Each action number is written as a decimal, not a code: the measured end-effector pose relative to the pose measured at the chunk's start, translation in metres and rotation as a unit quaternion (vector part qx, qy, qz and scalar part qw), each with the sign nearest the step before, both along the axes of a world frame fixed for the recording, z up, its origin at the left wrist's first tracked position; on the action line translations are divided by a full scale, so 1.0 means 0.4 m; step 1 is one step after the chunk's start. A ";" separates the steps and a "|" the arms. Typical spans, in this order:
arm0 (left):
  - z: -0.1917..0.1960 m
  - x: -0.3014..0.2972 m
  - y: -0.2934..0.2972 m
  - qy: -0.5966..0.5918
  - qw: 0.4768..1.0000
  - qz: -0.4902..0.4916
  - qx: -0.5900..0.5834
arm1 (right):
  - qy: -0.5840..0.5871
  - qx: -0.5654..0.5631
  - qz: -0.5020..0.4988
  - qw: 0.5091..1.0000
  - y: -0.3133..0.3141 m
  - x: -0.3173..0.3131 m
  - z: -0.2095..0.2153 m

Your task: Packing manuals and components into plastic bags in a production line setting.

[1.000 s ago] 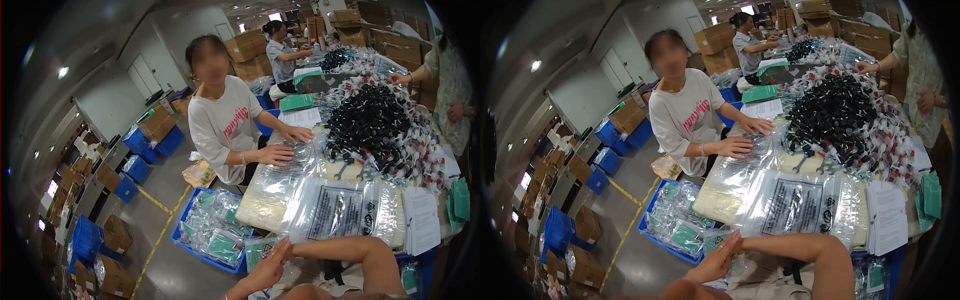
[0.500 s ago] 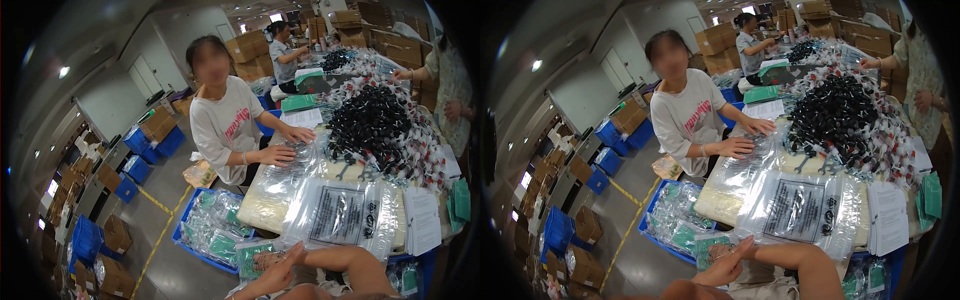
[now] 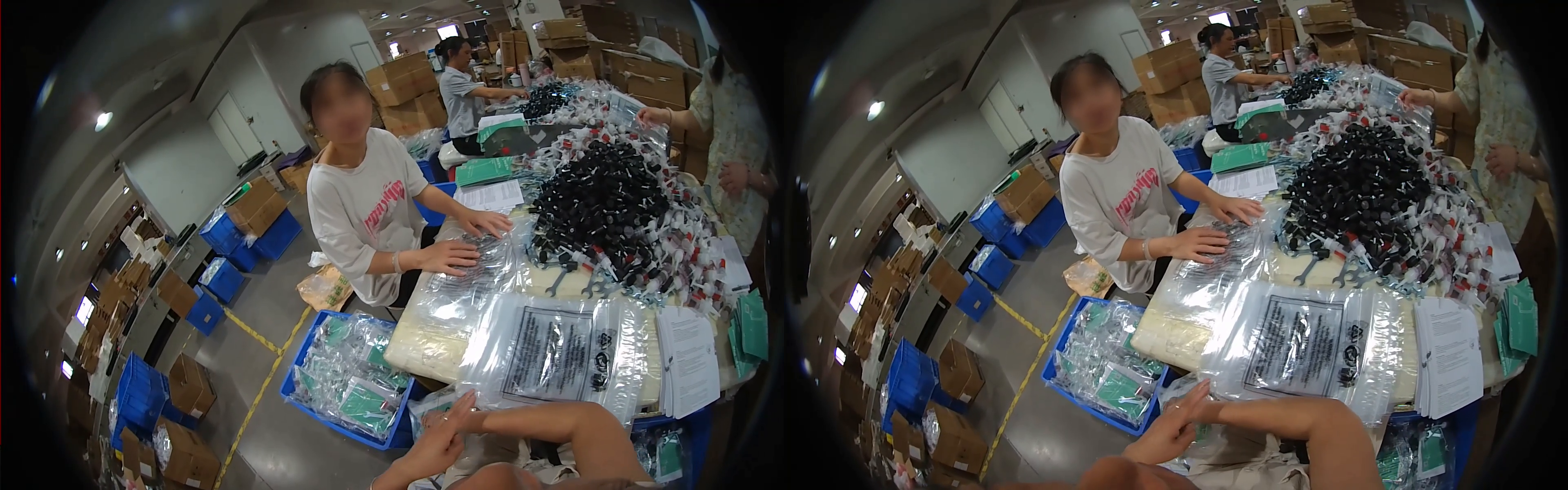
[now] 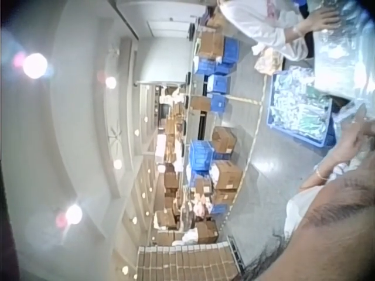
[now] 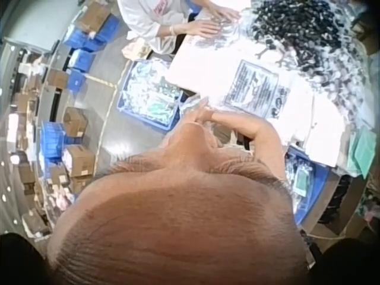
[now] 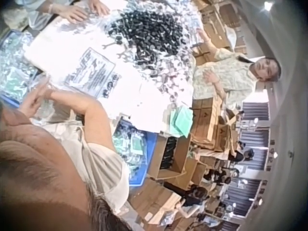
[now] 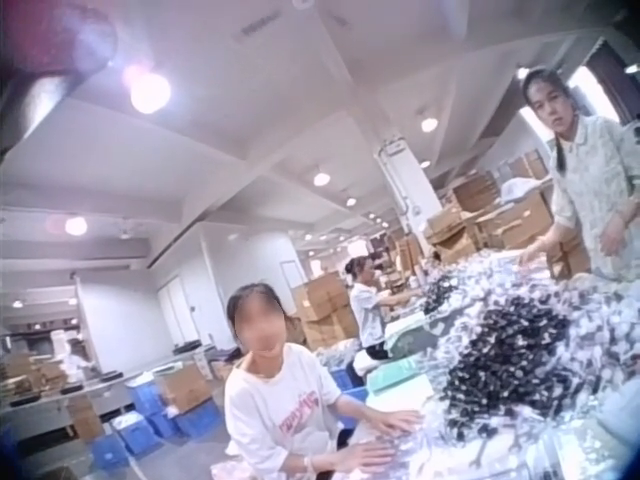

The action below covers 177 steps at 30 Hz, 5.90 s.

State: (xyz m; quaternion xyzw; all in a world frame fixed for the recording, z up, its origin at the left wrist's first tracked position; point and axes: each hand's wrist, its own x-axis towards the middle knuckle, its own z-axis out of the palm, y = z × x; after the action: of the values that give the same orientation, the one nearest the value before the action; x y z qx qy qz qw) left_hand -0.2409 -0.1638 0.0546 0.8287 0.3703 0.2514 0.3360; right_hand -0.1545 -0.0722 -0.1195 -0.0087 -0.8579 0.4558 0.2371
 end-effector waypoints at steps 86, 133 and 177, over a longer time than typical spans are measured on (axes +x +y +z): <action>-0.036 -0.027 0.053 0.117 0.967 0.206 -0.088 | 0.320 -0.061 -0.295 0.899 -0.084 0.493 0.895; -0.077 0.005 0.101 0.108 0.975 0.177 -0.080 | -0.345 0.026 -0.352 0.870 0.050 0.601 0.458; -0.038 0.050 0.095 0.091 0.983 0.156 0.017 | -0.312 0.168 -0.595 0.722 0.039 0.958 0.493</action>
State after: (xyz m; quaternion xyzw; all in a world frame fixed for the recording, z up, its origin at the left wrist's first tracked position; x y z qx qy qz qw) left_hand -0.2208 -0.1259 0.0394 0.7859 0.5194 0.2303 0.2438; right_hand 0.2286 -0.0565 0.0777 -0.6189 -0.7644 0.0414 0.1759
